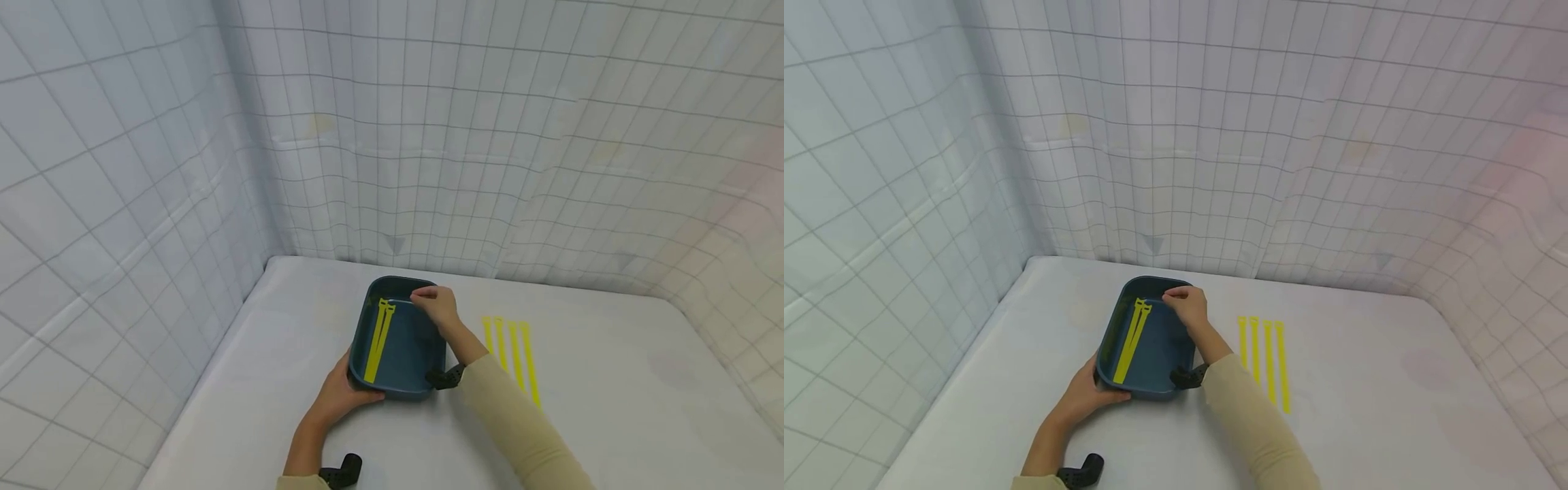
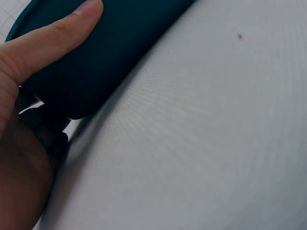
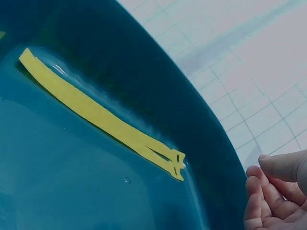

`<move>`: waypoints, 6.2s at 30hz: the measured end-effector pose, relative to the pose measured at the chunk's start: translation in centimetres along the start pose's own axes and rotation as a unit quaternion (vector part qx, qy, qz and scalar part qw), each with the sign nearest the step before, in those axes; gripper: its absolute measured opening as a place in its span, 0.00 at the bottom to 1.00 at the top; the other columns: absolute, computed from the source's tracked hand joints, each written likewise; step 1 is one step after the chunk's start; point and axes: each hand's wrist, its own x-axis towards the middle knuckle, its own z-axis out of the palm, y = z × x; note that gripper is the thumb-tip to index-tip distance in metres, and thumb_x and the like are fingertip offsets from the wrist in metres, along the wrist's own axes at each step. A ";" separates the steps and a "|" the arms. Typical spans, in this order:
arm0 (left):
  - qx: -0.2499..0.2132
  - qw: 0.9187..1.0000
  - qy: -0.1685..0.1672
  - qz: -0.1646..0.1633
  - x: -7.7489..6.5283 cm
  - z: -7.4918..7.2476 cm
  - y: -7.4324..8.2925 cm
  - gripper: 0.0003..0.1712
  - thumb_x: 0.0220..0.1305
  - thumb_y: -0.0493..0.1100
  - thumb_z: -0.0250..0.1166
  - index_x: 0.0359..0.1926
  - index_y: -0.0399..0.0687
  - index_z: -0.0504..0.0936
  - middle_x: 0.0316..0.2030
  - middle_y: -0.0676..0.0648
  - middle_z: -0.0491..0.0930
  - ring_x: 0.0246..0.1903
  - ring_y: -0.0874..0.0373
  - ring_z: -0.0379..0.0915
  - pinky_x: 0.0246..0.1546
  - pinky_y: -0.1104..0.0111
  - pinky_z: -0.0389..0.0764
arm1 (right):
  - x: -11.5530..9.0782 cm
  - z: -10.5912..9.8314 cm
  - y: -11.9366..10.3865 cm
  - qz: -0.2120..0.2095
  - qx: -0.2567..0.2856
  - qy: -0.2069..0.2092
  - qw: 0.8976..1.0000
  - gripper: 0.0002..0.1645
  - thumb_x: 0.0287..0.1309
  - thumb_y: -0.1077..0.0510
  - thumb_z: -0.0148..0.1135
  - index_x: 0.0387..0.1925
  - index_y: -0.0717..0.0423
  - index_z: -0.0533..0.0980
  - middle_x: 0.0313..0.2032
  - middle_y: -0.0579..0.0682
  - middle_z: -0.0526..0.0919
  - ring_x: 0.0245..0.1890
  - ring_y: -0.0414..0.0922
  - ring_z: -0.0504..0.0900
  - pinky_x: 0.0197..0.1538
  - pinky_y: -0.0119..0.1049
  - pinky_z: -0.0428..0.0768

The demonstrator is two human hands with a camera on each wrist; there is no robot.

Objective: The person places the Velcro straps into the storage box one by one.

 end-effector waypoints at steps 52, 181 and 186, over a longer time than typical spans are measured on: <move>-0.004 1.000 0.002 -0.009 0.4 0.3 -1.2 0.66 0.28 0.50 0.81 0.70 0.54 0.54 0.65 0.48 0.61 0.65 0.50 0.51 0.63 0.49 0.50 | -0.7 -7.0 2.4 0.102 0.037 0.051 0.993 0.16 0.58 0.57 0.61 0.44 0.64 0.77 0.42 0.57 0.81 0.44 0.50 0.77 0.53 0.41 0.73; -0.023 1.000 0.000 -0.014 -0.7 -0.3 3.1 0.61 0.32 0.39 0.80 0.69 0.41 0.55 0.64 0.38 0.60 0.64 0.43 0.51 0.62 0.47 0.50 | -0.4 -10.9 8.4 0.083 -0.165 0.129 0.974 0.13 0.51 0.67 0.63 0.40 0.69 0.78 0.38 0.62 0.80 0.39 0.54 0.77 0.42 0.43 0.76; -0.026 0.999 -0.004 -0.019 -0.7 -0.2 3.0 0.61 0.33 0.38 0.80 0.69 0.41 0.55 0.64 0.38 0.60 0.64 0.43 0.51 0.62 0.47 0.50 | -0.3 -10.8 8.3 0.097 -0.162 0.132 0.973 0.13 0.51 0.69 0.62 0.40 0.70 0.78 0.38 0.62 0.80 0.39 0.53 0.77 0.43 0.43 0.76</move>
